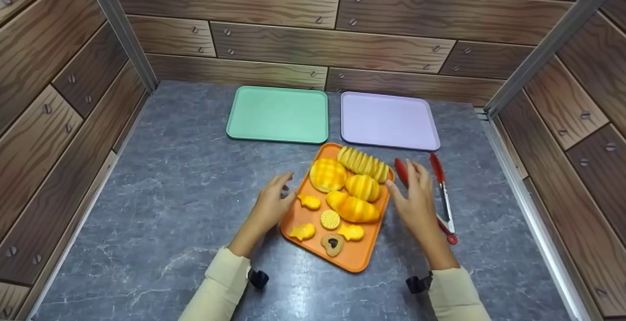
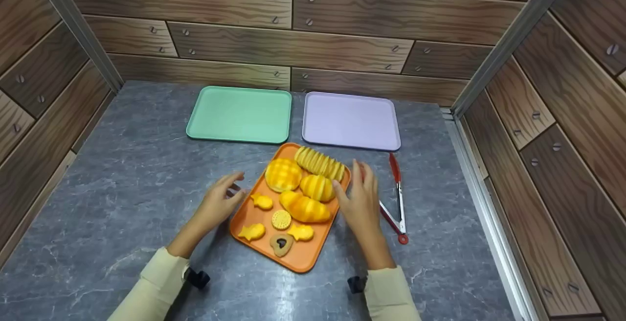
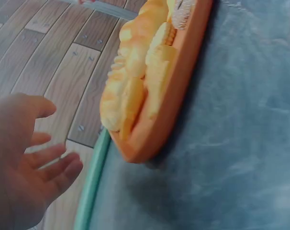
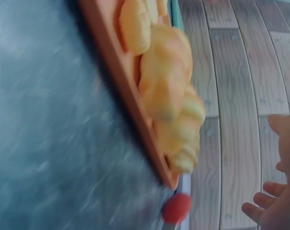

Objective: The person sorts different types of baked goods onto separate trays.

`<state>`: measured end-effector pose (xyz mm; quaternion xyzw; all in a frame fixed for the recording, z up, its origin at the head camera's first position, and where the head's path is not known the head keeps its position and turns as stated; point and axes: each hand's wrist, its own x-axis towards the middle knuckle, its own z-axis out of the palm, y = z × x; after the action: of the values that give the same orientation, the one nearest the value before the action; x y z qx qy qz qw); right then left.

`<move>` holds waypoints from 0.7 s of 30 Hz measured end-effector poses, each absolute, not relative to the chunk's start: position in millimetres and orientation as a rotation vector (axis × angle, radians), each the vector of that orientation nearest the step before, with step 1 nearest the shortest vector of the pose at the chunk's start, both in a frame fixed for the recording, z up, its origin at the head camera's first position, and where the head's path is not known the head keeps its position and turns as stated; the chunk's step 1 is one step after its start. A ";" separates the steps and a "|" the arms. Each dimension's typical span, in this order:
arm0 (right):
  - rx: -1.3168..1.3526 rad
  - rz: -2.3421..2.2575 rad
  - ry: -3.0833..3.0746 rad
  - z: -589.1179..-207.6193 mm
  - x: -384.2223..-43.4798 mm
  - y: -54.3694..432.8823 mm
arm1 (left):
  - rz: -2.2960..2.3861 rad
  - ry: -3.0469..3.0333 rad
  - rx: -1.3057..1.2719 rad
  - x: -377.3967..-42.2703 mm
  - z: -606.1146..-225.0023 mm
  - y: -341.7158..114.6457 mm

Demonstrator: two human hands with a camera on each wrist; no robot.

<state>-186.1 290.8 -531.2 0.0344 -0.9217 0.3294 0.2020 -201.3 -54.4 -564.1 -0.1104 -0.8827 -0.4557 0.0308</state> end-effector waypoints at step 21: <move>-0.289 0.848 -2.754 -572.3 -169.4 367.3 | -1.872 -2.634 -0.309 -203.5 -599.6 -55.8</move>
<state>-169.4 367.3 -572.3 -0.0991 -0.9438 0.2906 0.1226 -203.5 -55.8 -599.6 -0.0949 -0.8104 -0.5757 -0.0523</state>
